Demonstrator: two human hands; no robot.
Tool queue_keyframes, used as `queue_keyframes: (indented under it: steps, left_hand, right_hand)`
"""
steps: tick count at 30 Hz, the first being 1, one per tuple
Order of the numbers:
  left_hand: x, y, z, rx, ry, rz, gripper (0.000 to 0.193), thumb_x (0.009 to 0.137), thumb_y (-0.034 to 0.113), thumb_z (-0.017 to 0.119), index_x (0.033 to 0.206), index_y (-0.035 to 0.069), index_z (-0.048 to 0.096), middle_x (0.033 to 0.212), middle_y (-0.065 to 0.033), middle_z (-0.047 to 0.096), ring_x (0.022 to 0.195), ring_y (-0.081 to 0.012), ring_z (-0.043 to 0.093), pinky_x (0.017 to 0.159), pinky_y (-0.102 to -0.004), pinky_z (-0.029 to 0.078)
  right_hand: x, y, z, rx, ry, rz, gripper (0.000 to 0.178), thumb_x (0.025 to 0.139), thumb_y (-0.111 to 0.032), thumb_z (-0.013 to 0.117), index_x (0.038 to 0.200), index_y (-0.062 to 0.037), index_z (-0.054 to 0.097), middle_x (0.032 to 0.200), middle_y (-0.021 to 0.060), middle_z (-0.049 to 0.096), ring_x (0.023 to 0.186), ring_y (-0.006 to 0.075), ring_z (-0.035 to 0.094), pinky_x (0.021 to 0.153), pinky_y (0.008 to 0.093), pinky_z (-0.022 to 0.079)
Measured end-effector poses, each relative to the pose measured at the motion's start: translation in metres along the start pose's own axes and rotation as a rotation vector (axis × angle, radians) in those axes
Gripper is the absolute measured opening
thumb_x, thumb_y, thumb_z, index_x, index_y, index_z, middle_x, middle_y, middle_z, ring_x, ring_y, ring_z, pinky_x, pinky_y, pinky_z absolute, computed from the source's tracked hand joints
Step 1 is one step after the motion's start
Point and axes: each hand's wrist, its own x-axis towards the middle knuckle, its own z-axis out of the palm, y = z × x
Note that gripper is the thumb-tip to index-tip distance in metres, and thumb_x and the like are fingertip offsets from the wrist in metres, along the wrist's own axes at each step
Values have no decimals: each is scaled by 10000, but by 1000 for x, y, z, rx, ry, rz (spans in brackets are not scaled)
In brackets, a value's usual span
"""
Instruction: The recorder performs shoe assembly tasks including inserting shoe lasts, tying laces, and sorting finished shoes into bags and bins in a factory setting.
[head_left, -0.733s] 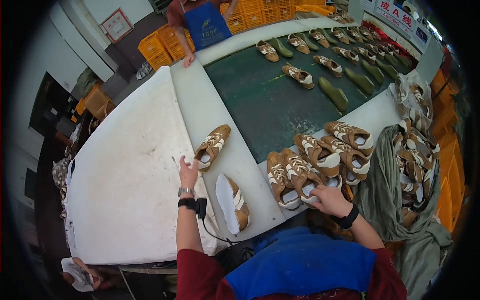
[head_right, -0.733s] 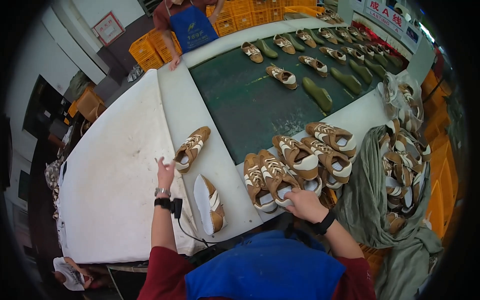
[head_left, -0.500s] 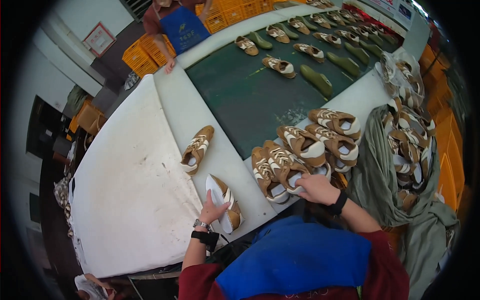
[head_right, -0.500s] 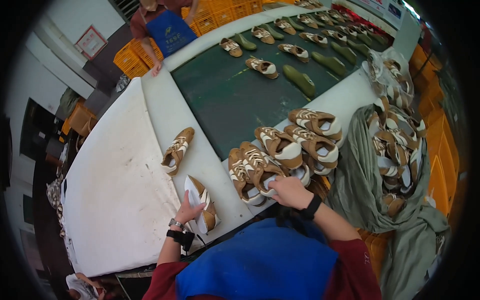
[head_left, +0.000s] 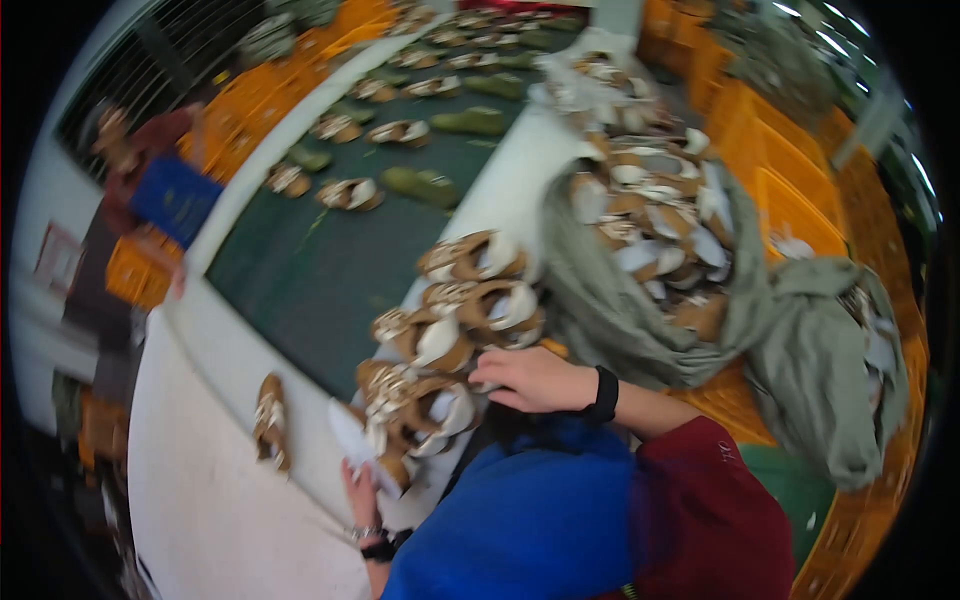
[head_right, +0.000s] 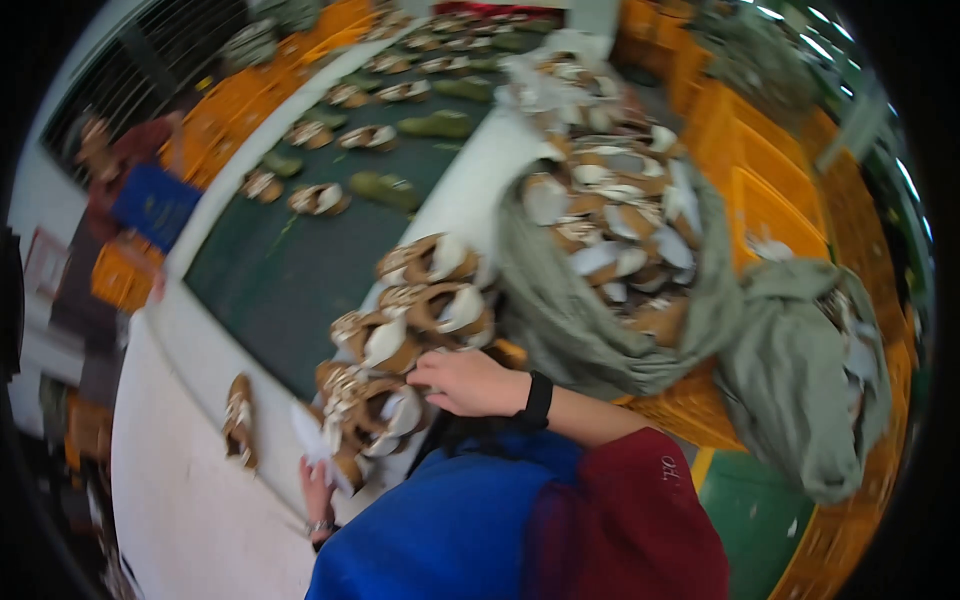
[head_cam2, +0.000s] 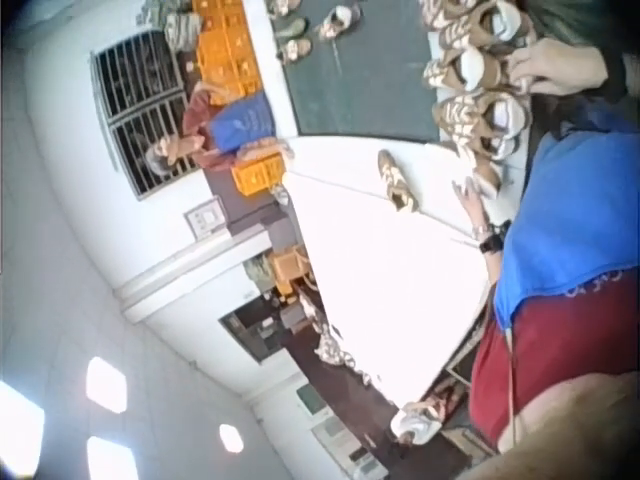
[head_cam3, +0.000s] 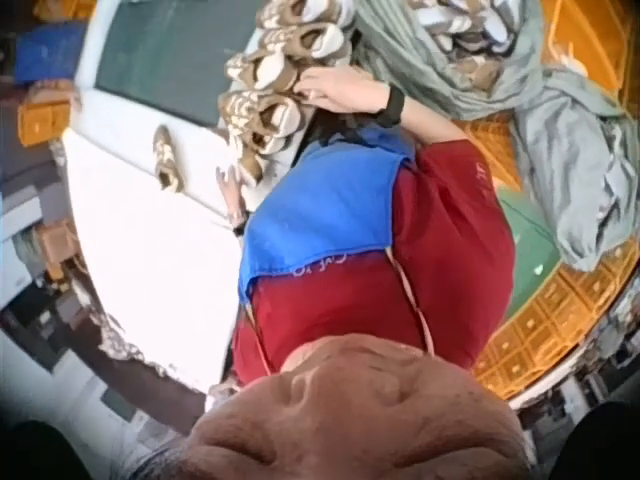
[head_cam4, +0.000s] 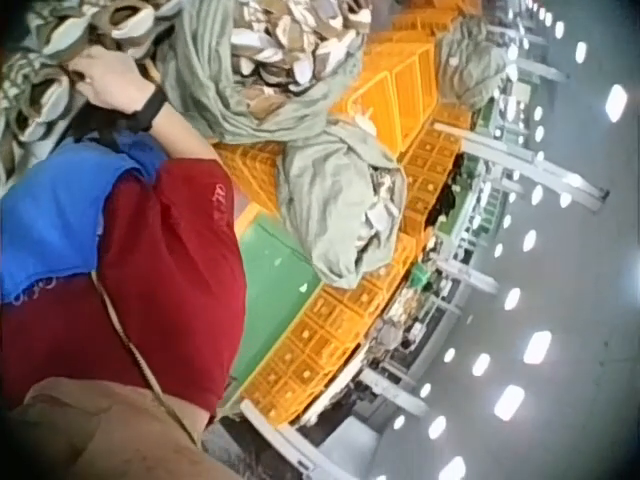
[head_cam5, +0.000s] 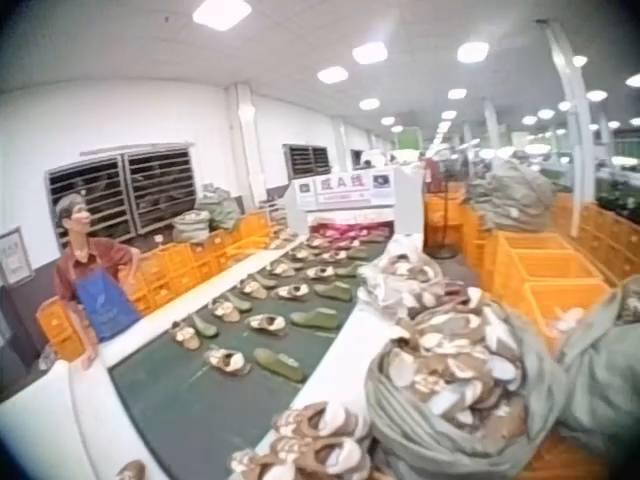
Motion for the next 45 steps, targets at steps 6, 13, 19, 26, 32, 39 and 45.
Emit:
queue_keyframes:
  steps: [6, 13, 19, 26, 32, 39, 45]
  left_hand:
    - [-32, 66, 12, 135, 114, 431, 473, 863, 103, 534, 1295, 2, 370, 1252, -152, 452, 1149, -236, 438, 990, -337, 321]
    - [-105, 216, 119, 273, -331, 741, 373, 774, 0, 545, 1142, -40, 504, 1095, -140, 563, 1039, -229, 527, 927, -329, 382]
    - [-119, 247, 180, 453, -612, 985, 314, 732, 20, 617, 1037, -26, 557, 950, -145, 627, 879, -276, 611, 781, -319, 464]
    - [-108, 249, 184, 432, -644, 848, 300, 752, 22, 613, 1046, -18, 564, 928, -137, 635, 875, -259, 613, 767, -310, 470]
    - [-102, 255, 188, 431, -598, 1031, 373, 764, 25, 609, 1128, -3, 529, 1008, -126, 618, 960, -246, 590, 836, -319, 448]
    - [-86, 264, 188, -65, -886, 672, 635, 823, 215, 607, 1355, 57, 299, 1304, -131, 409, 1222, -233, 390, 1000, -372, 320]
    - [-82, 236, 162, 143, -1018, 398, 678, 814, 182, 648, 1340, -29, 276, 1273, -115, 445, 1135, -153, 453, 954, -263, 366]
  right_hand:
    - [-100, 99, -129, -527, 490, 684, 305, 718, -107, 598, 1023, -96, 599, 955, 126, 605, 843, 321, 589, 731, 400, 486]
    - [-146, 228, -143, -891, 501, 897, 436, 692, -252, 698, 1109, -216, 577, 1208, 129, 470, 1081, 356, 471, 837, 421, 456]
    - [-158, 225, -172, -819, 704, 863, 143, 784, -211, 557, 900, -144, 605, 806, 108, 591, 735, 318, 600, 628, 422, 482]
    - [-171, 93, -224, -888, 1072, 666, 177, 814, -229, 597, 874, -62, 597, 818, 124, 586, 658, 329, 567, 567, 398, 458]
    - [-183, 47, -243, -120, 1429, 396, 240, 892, -203, 540, 1016, -2, 588, 936, 64, 636, 732, 140, 602, 667, 271, 470]
    - [-121, 39, -167, 1007, 812, 354, 282, 902, -193, 528, 1108, -2, 547, 1032, 50, 617, 880, 101, 595, 754, 249, 487]
    - [-19, 34, -78, 1384, 202, 640, 395, 926, -298, 472, 1220, -33, 474, 1155, 49, 561, 1030, 147, 540, 882, 298, 436]
